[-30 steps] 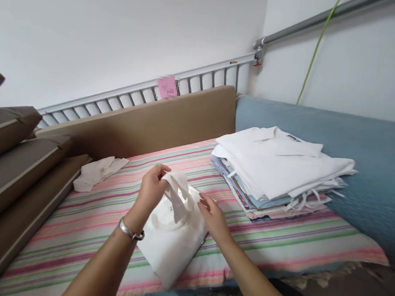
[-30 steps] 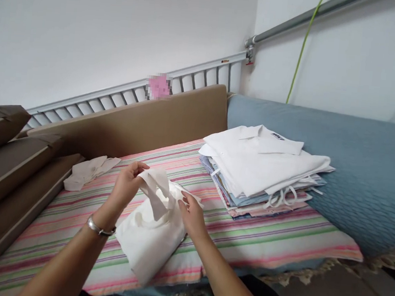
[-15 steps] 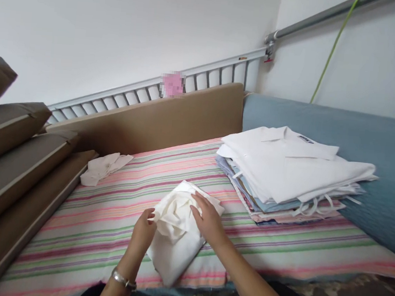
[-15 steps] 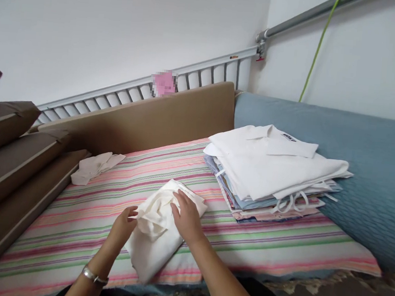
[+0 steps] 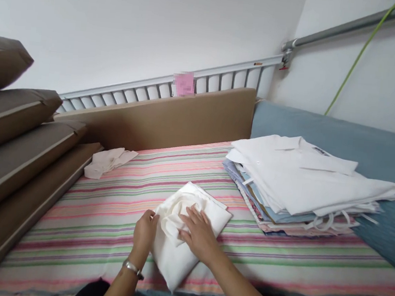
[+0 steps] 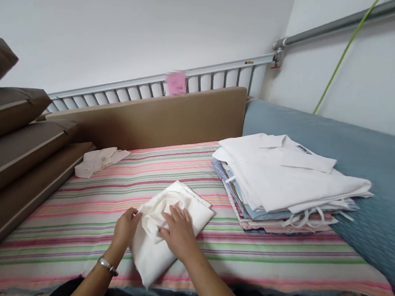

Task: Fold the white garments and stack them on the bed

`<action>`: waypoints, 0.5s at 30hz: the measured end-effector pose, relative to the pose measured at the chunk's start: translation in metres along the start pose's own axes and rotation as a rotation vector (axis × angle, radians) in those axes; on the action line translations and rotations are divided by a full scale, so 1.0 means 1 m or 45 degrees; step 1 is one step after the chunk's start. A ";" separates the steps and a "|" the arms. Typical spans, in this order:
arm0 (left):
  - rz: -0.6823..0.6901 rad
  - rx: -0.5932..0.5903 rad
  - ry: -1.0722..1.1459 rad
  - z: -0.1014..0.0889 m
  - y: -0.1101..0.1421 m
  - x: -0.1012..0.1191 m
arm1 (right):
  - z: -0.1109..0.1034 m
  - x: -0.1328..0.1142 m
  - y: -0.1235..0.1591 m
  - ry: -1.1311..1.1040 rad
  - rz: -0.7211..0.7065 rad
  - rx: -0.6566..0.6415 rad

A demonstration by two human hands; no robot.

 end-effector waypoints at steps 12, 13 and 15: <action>0.088 0.239 0.251 -0.006 -0.002 -0.033 | -0.023 0.016 -0.012 -0.220 0.036 0.192; 0.032 0.300 0.392 -0.013 0.001 -0.043 | -0.034 0.025 -0.014 -0.235 0.064 0.279; -0.188 0.336 0.709 -0.021 0.014 -0.067 | -0.052 0.048 -0.020 -0.213 0.166 0.391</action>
Point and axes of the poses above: each hand's wrist, its own y-axis away from the middle knuckle, its own z-axis out of the palm, x = y × z, the point moved 7 cm from there along -y, towards the middle knuckle, and after that the axes turned 4 degrees about -z, right-handed, at the moved point
